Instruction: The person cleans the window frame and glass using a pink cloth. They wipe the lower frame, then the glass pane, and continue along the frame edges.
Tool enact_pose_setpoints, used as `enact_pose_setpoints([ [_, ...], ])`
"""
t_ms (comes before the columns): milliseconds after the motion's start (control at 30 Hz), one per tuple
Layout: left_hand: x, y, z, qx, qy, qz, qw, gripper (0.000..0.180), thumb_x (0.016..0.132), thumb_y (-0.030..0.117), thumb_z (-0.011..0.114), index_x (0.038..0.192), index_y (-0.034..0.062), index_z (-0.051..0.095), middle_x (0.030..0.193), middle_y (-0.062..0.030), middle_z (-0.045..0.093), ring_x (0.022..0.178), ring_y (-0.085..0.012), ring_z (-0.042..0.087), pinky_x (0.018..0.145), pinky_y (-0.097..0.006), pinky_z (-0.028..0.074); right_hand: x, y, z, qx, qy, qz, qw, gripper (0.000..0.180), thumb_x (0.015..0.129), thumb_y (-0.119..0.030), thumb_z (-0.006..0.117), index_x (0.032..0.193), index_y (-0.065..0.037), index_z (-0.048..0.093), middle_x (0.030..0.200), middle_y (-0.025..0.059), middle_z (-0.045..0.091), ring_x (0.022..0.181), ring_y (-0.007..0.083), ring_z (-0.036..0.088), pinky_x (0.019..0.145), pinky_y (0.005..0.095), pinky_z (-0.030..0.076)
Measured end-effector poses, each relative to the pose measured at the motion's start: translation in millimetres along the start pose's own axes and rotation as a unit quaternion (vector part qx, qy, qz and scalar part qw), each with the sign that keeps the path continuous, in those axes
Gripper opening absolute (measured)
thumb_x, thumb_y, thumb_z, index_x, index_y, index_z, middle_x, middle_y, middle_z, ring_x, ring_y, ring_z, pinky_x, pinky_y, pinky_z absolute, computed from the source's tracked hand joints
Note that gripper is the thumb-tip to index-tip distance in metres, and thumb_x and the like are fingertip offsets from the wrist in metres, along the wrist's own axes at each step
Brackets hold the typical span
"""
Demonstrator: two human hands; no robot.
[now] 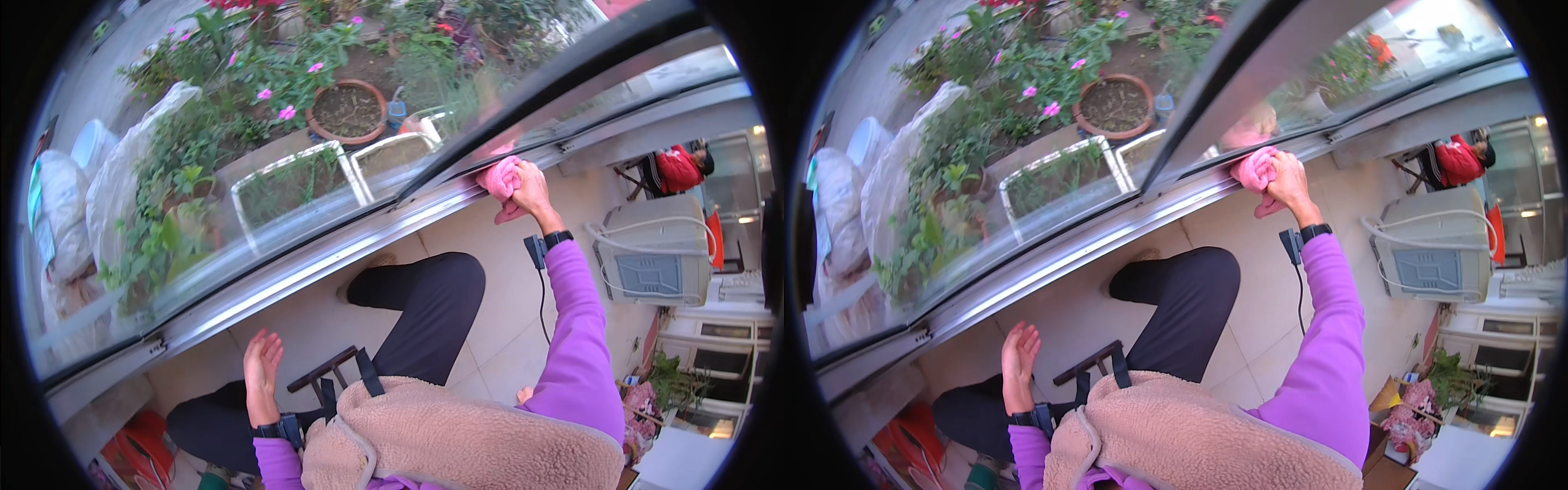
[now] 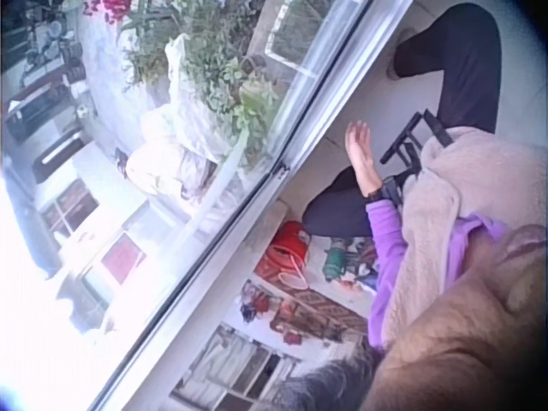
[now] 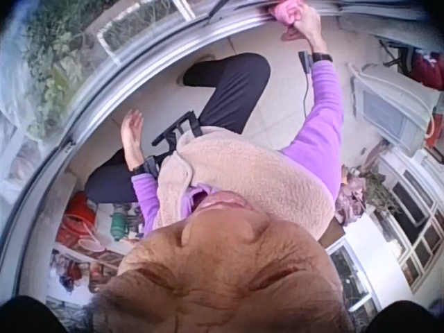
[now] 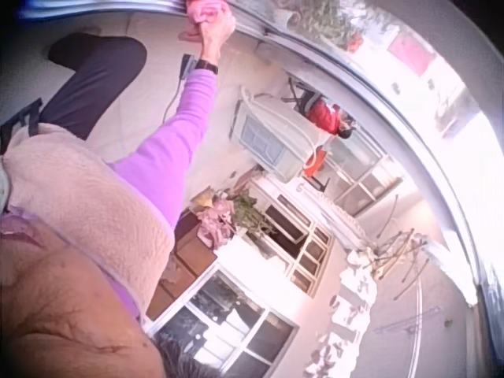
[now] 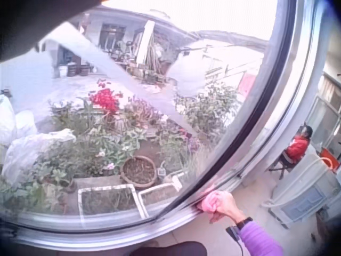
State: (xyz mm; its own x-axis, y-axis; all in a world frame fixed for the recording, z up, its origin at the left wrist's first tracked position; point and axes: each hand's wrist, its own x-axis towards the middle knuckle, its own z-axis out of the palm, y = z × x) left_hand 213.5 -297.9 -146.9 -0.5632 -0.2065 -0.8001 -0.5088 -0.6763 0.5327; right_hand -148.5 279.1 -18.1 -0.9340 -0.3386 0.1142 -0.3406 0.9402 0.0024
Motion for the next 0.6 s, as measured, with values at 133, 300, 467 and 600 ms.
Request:
enact_pose_setpoints([
  [133,-3.7,7.9,-7.2,-0.014,-0.006,0.008,1.000,0.041,0.099,0.020,0.054,0.136,0.0038,0.050,0.121,-0.0163,0.062,0.109,-0.0243,0.063,0.092,-0.036,0.052,-9.0,-92.2,2.3,0.072,0.035,-0.096,0.992,0.029,0.064,-0.015,0.072,0.091,-0.007,0.066,0.103,0.0133,0.062,0.098,0.0362,0.058,0.087,0.0461,0.049],
  [300,-14.2,12.9,-23.2,-0.033,-0.012,0.016,0.999,0.039,0.099,0.019,0.053,0.134,0.0037,0.051,0.121,-0.0162,0.064,0.109,-0.0244,0.064,0.092,-0.037,0.052,-28.6,-241.5,-6.1,0.158,0.052,-0.196,0.966,0.044,0.051,-0.014,0.077,0.091,-0.006,0.063,0.100,0.0131,0.059,0.094,0.0378,0.056,0.081,0.0467,0.047],
  [467,-29.5,16.5,-53.6,-0.065,-0.012,0.052,0.996,0.036,0.098,0.019,0.055,0.132,0.0046,0.054,0.118,-0.0144,0.066,0.107,-0.0235,0.065,0.092,-0.036,0.052,-46.0,-390.5,-3.0,0.204,0.040,-0.256,0.944,0.037,0.057,-0.008,0.074,0.092,-0.011,0.063,0.096,0.0094,0.054,0.096,0.0333,0.053,0.079,0.0455,0.044],
  [600,-46.3,18.9,-76.5,-0.099,-0.004,0.079,0.992,0.037,0.098,0.019,0.056,0.132,0.0047,0.054,0.118,-0.0149,0.065,0.107,-0.0239,0.064,0.094,-0.038,0.052,-53.4,-496.8,9.1,0.207,0.070,-0.309,0.925,0.049,0.049,-0.011,0.080,0.095,-0.011,0.062,0.097,0.0095,0.055,0.096,0.0336,0.055,0.080,0.0436,0.046],
])
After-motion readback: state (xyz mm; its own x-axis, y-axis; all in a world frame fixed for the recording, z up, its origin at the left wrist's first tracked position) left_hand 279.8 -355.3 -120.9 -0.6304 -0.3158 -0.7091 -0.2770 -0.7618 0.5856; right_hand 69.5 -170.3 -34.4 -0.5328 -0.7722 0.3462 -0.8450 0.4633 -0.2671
